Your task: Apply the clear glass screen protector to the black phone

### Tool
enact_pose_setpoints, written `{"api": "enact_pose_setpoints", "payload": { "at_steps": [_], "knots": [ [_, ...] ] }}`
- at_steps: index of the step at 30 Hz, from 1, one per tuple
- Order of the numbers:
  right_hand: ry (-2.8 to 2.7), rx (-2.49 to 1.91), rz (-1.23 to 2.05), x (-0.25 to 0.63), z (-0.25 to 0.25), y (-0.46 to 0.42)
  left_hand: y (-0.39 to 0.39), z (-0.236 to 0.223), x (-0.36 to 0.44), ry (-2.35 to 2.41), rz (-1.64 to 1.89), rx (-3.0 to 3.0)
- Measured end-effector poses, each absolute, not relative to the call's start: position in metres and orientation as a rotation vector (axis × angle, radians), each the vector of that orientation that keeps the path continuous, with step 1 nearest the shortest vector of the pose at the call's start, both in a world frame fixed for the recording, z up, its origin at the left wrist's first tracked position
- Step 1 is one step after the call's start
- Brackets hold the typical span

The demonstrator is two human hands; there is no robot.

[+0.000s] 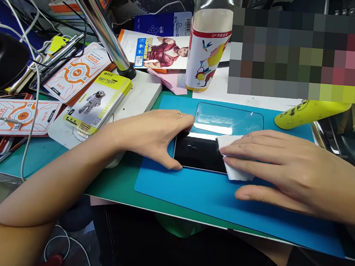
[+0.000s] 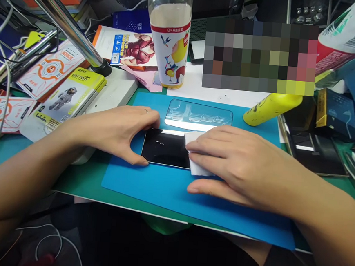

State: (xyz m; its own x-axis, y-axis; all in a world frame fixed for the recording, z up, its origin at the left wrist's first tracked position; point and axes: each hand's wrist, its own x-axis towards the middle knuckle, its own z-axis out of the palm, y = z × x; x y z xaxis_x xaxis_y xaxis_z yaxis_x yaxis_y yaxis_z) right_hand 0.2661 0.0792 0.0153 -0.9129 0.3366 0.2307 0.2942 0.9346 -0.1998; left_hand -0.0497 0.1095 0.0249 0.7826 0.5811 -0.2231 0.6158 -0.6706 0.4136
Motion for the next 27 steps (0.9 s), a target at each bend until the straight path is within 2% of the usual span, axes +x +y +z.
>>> {"api": "enact_pose_setpoints", "payload": {
  "at_steps": [4,10,15,20,25,27],
  "knots": [
    [-2.864,-0.426,0.136,0.2676,0.011,0.0805,0.1088,0.0255,-0.0496,0.916,-0.123,2.51],
    [-2.841,-0.334,0.275,0.2695,0.0124,0.077,0.1088,0.0278,-0.0496,0.917,-0.159,2.512],
    [-2.831,-0.435,0.204,0.2677,0.008,0.0789,0.1082,0.0288,-0.0489,0.938,-0.177,2.51],
    [-2.844,-0.33,0.348,0.2701,0.0111,0.0772,0.1084,0.0271,-0.0502,0.923,-0.16,2.515],
    [-2.865,-0.421,0.232,0.2715,0.0111,0.0812,0.1081,0.0269,-0.0503,0.936,-0.164,2.513],
    [-2.889,-0.37,0.344,0.2715,0.0134,0.082,0.1081,0.0274,-0.0497,0.94,-0.171,2.51]
  ]
}}
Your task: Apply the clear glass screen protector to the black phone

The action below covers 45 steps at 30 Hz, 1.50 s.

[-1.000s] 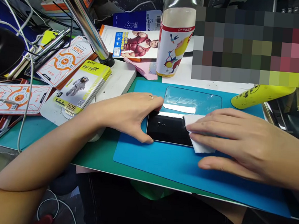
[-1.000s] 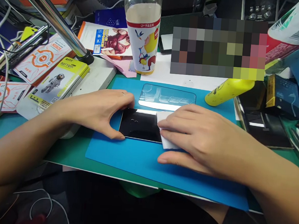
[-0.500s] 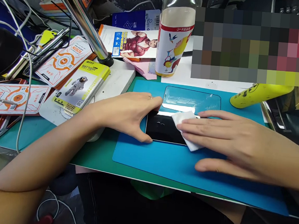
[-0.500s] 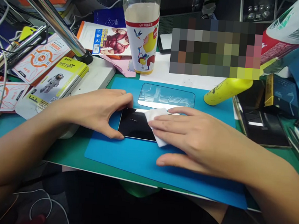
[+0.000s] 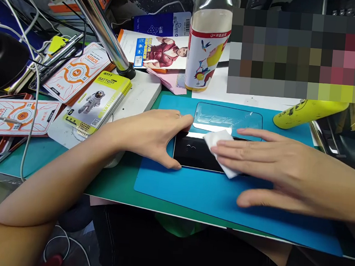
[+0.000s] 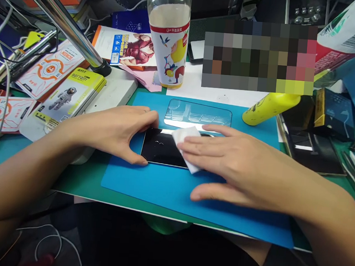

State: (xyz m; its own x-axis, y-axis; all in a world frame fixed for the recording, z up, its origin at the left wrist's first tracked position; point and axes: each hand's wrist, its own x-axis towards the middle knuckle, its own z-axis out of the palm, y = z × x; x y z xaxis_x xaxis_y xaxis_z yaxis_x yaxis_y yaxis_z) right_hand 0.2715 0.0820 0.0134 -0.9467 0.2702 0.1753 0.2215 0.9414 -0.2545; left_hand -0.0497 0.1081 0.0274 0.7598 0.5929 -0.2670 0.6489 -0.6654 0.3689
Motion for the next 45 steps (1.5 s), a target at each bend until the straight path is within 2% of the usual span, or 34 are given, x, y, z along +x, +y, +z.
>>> {"api": "enact_pose_setpoints", "payload": {
  "at_steps": [4,10,15,20,24,29,34,38,45],
  "knots": [
    [-2.88,-0.269,0.545,0.27,0.016,0.082,0.108,0.028,-0.049,0.94,-0.168,2.508],
    [-2.866,-0.387,0.294,0.265,0.003,0.083,0.108,0.028,-0.049,0.944,-0.178,2.512],
    [-2.862,-0.344,0.318,0.264,0.002,0.077,0.109,0.028,-0.049,0.924,-0.168,2.516],
    [-2.798,-0.408,0.186,0.262,0.004,0.077,0.109,0.027,-0.049,0.942,-0.182,2.511],
    [-2.806,-0.311,0.211,0.259,0.004,0.077,0.108,0.026,-0.049,0.933,-0.169,2.511],
    [-2.759,-0.438,0.134,0.257,0.001,0.08,0.108,0.026,-0.049,0.943,-0.168,2.51],
    [-2.81,-0.311,0.199,0.254,0.003,0.076,0.109,0.026,-0.05,0.927,-0.162,2.52],
    [-2.83,-0.396,0.11,0.253,0.002,0.076,0.109,0.026,-0.05,0.935,-0.165,2.518],
    [-2.809,-0.295,0.206,0.254,0.007,0.075,0.108,0.026,-0.05,0.923,-0.154,2.517]
  ]
}}
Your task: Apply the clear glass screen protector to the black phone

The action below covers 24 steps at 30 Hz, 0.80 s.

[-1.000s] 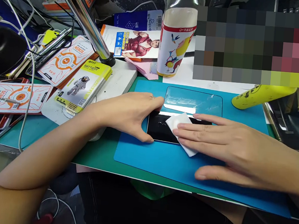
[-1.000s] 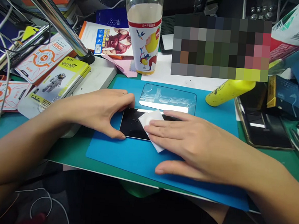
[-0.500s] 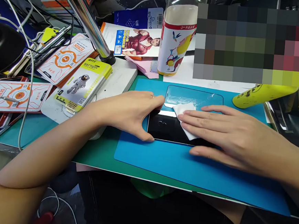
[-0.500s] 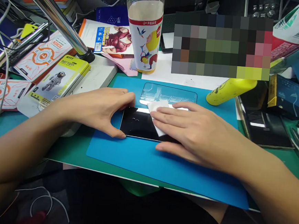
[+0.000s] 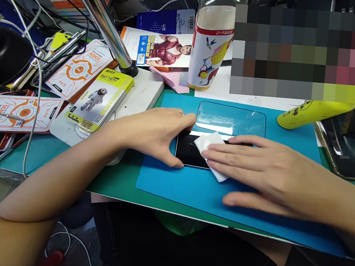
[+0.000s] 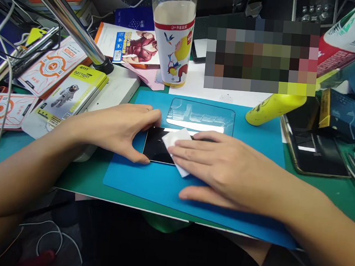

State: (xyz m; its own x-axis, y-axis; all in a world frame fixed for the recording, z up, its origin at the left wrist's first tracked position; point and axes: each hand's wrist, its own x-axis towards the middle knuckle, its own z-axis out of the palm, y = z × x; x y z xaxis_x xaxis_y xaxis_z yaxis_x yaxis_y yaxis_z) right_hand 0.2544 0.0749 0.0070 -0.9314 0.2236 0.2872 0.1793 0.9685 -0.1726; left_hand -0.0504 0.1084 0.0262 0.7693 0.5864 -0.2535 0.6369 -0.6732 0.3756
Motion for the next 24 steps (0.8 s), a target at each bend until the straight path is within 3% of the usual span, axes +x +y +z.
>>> {"api": "enact_pose_setpoints", "payload": {
  "at_steps": [24],
  "knots": [
    [-2.779,-0.248,0.528,0.252,0.03,0.069,0.109,0.026,-0.05,0.932,-0.149,2.508]
  ]
}}
